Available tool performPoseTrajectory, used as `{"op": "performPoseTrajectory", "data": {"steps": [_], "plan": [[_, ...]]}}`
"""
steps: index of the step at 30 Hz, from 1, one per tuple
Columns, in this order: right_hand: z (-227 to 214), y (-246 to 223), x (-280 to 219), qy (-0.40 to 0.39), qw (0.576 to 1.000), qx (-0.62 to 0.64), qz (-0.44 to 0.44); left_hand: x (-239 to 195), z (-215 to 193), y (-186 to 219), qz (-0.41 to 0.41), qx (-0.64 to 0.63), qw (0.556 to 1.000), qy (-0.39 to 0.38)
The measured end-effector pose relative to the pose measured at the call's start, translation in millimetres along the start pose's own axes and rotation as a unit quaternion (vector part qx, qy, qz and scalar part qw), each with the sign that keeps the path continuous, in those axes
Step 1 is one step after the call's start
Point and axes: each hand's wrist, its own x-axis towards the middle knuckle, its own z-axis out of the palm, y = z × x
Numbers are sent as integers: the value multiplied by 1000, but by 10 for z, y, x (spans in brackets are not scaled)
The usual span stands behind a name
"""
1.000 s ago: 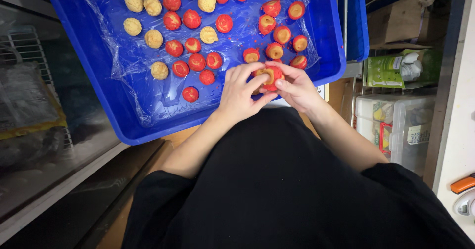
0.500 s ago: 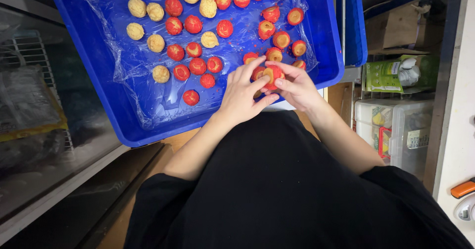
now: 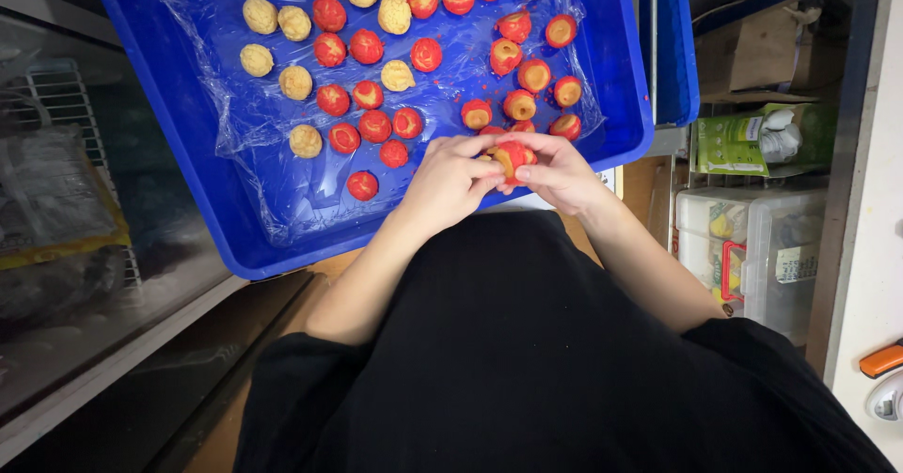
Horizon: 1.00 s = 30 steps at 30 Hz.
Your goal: The person prepares small pastries in a blue tray by picking them up by hand and using shears to trim or open the tops.
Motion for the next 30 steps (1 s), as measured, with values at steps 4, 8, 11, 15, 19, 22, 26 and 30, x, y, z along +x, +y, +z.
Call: {"op": "performPoseTrajectory", "data": {"steps": [4, 8, 11, 15, 19, 22, 26, 30], "plan": [[-16, -17, 24, -32, 999, 28, -7, -20, 19, 4, -16, -15, 999, 49], [-12, -70, 66, -44, 993, 107, 8, -39, -50, 65, 9, -30, 991, 133], [19, -75, 105, -49, 987, 151, 31, -52, -105, 148, 21, -33, 990, 134], [73, -26, 157, -50, 989, 132, 48, -14, -76, 209, 5, -17, 993, 116], [95, 66, 221, -4, 995, 57, 80, -68, -27, 49, -29, -78, 993, 86], [54, 114, 241, 51, 997, -7, 60, -166, 34, -198, -54, -94, 990, 94], [-63, 88, 198, 128, 987, -94, 30, -236, 95, -628, -141, -60, 983, 97], [-157, 40, 138, 139, 986, -87, 8, -220, 233, -862, -172, -36, 983, 45]]}}
